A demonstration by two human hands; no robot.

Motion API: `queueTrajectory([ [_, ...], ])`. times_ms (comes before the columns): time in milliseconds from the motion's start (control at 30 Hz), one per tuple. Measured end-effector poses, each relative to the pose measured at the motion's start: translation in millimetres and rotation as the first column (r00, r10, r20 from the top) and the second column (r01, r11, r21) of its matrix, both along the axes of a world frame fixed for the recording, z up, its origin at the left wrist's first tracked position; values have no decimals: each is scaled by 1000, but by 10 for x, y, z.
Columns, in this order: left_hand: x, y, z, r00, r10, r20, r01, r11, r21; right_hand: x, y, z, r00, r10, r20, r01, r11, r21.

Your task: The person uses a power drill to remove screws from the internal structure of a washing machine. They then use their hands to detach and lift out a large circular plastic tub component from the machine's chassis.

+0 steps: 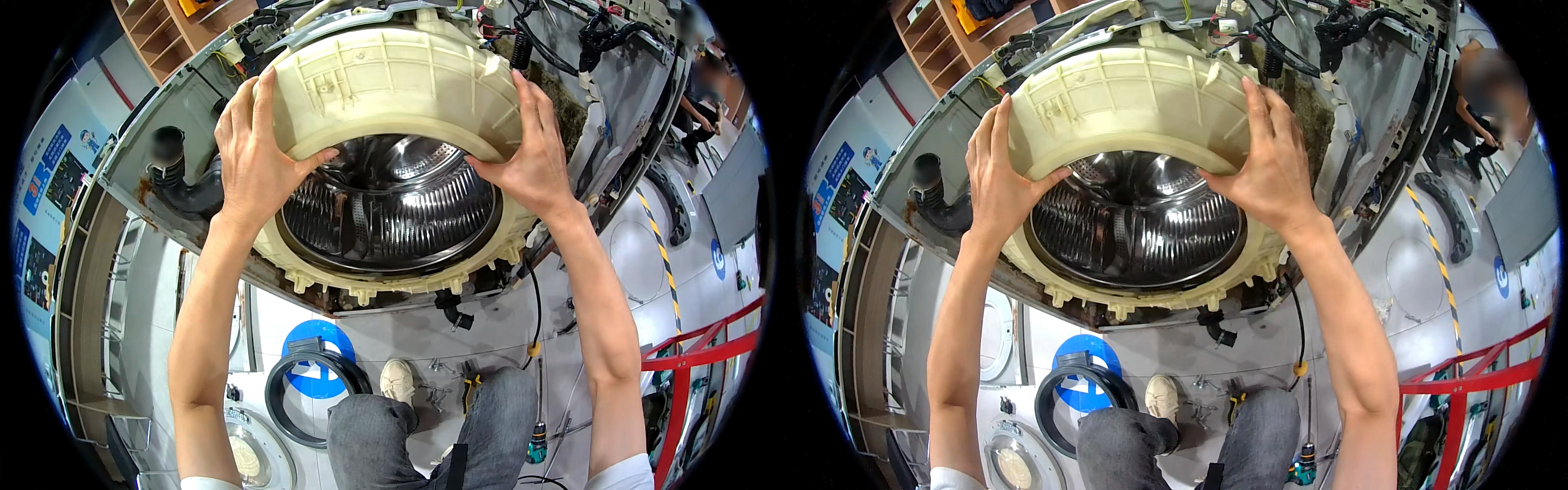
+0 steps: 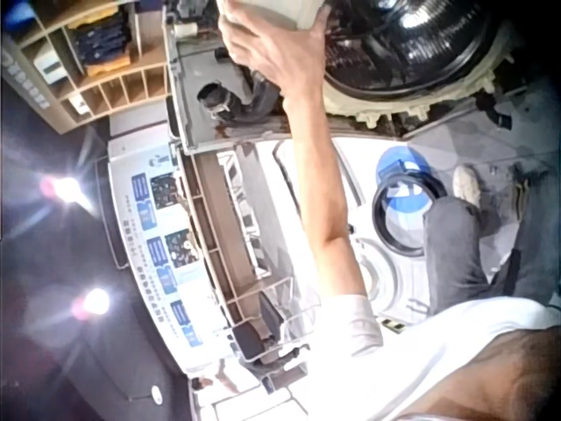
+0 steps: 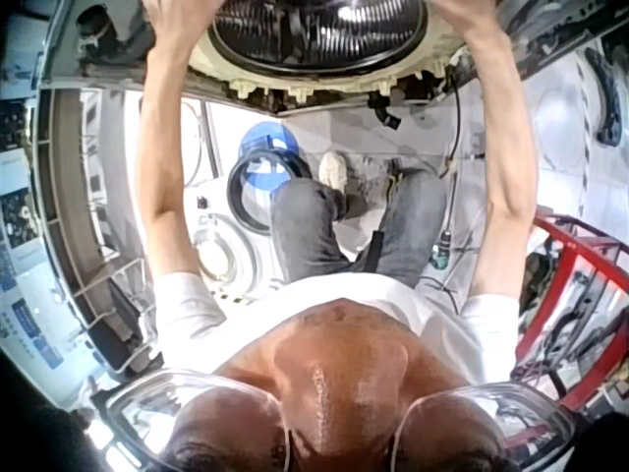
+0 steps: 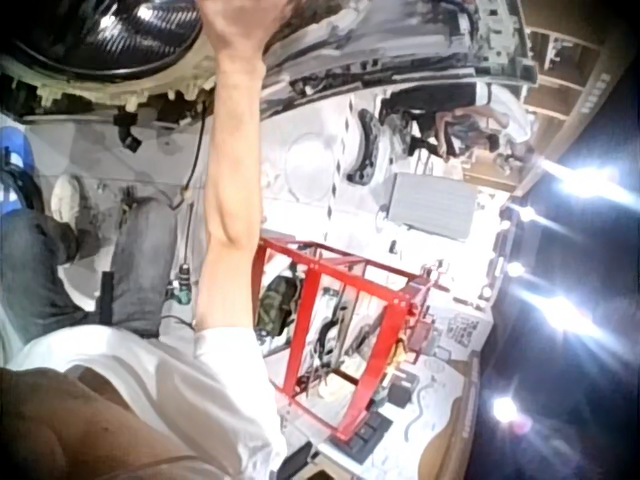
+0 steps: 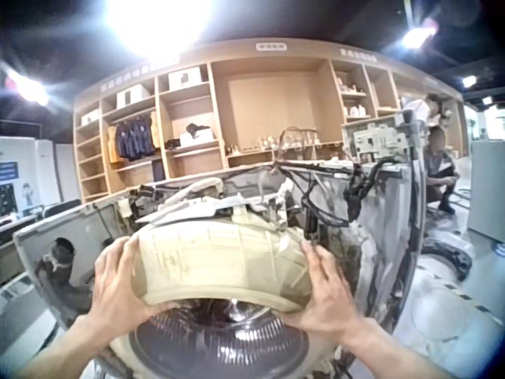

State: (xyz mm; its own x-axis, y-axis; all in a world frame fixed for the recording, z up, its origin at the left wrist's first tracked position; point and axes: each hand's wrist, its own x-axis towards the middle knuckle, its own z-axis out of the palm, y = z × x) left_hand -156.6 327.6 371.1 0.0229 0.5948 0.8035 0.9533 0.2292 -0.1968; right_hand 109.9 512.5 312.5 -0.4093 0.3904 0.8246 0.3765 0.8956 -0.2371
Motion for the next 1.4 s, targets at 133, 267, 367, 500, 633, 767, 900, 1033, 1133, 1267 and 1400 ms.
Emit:
queueTrajectory([
  [133,-14,12,6,1000,-29,6,29,1000,8,15,-8,-19,999,-33,-10,34,998,44],
  [267,45,-20,-11,1000,22,10,-22,1000,0,23,30,-11,1000,14,11,-14,999,-35],
  [367,63,-9,8,998,55,29,-54,998,-18,12,23,-22,1000,6,9,-5,998,-67],
  [500,24,28,46,999,16,46,-14,999,-38,10,-29,-62,998,-65,6,65,997,29],
  [633,15,18,-4,998,40,47,-39,999,-33,26,-24,-91,998,-60,-19,60,998,5],
  [767,50,15,-22,998,57,19,-56,998,-34,3,8,-91,998,-41,-57,41,999,-2],
  [900,72,36,-19,998,51,-21,-51,998,-25,-14,63,-120,998,-17,-66,18,1000,15],
  [1033,60,42,-42,998,62,-2,-62,997,-35,2,97,-195,997,16,-80,-14,999,30],
  [1133,38,35,-33,999,36,33,-35,999,-38,7,86,-202,998,-8,-65,10,999,40],
  [1267,43,30,11,999,21,37,-20,999,-32,-15,36,-97,996,-68,49,71,996,-56],
  [1400,68,16,40,995,11,100,-6,999,-48,10,3,-5,997,-58,55,59,998,-33],
])
